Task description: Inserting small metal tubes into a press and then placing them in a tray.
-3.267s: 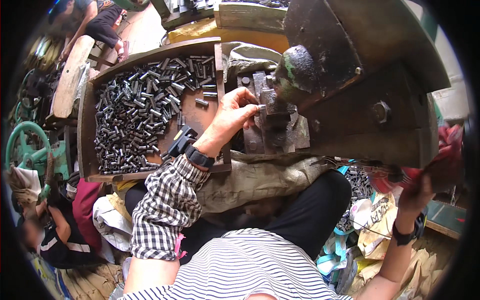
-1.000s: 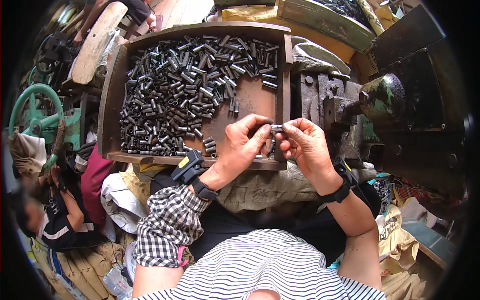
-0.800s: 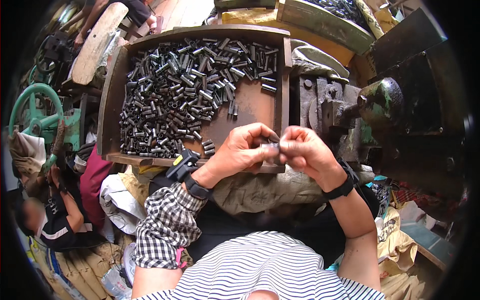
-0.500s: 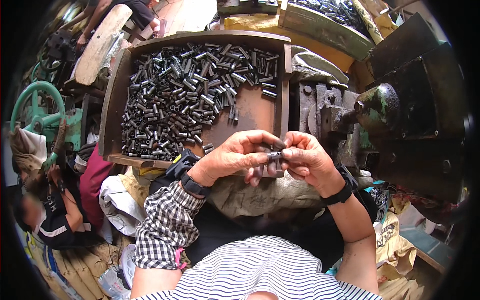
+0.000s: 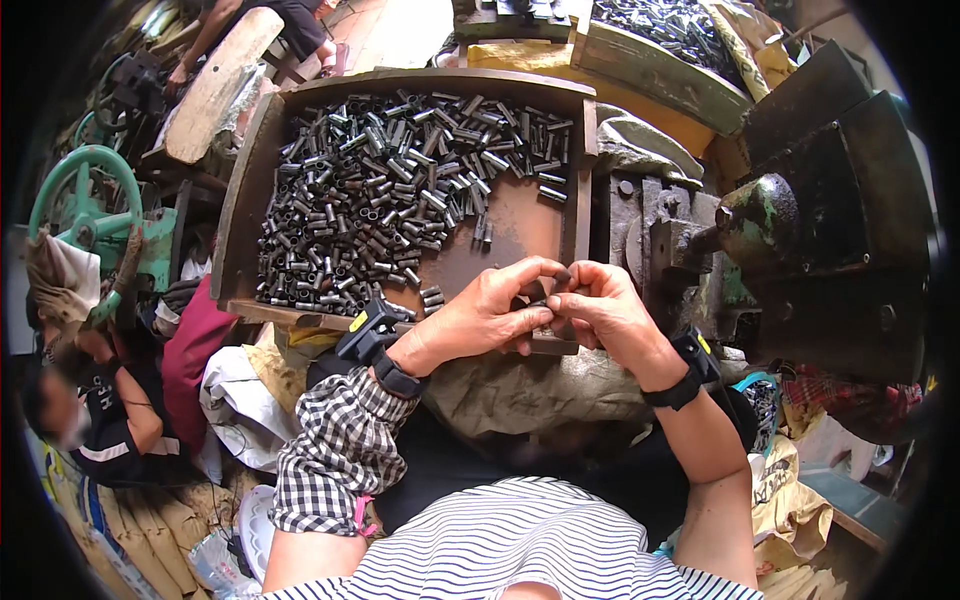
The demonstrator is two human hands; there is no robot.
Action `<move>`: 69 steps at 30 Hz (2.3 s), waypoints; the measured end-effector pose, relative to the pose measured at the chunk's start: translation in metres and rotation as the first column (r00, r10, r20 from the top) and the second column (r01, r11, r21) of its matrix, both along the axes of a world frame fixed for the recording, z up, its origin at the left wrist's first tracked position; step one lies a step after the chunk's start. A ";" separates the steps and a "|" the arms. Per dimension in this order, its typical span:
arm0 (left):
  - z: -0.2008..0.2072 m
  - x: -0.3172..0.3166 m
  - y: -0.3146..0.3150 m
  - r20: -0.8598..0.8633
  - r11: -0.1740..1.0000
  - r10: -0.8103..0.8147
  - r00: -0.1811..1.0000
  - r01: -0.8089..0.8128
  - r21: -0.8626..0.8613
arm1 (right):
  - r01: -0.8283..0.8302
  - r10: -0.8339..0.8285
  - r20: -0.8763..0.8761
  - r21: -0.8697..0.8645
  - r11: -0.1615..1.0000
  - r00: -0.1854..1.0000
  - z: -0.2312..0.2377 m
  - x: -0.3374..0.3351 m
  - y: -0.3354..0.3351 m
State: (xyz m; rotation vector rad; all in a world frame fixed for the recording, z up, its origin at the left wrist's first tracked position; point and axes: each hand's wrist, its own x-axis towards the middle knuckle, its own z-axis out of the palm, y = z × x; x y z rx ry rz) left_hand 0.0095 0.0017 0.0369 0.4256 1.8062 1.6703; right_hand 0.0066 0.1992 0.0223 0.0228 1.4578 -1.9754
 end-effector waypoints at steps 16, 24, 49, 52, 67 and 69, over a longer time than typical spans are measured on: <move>-0.036 -0.003 -0.013 -0.587 0.789 -0.084 0.805 -0.306 -0.532 | 0.687 0.861 -0.387 0.724 0.064 0.328 -0.035 -0.095 -0.067; -0.047 -0.004 -0.004 -0.555 0.675 -0.298 0.777 -0.239 -0.698 | 0.628 0.545 -0.788 0.585 0.514 0.288 -0.018 -0.047 -0.029; -0.032 -0.004 0.006 0.431 0.848 0.315 0.845 -0.455 0.271 | 0.322 -0.322 0.014 -0.053 0.945 0.947 -0.014 0.013 0.000; -0.032 -0.002 0.007 0.435 0.836 0.315 0.844 -0.464 0.295 | 0.326 -0.320 0.077 -0.083 0.942 0.944 -0.014 0.013 0.000; -0.029 0.003 0.009 0.315 0.889 0.304 0.899 -0.386 0.246 | 0.343 -0.326 0.159 -0.097 0.934 0.932 -0.008 0.013 0.002; -0.027 0.004 0.011 0.245 0.900 0.317 0.916 -0.372 0.228 | 0.327 -0.296 0.199 -0.153 0.933 0.934 -0.011 0.012 0.005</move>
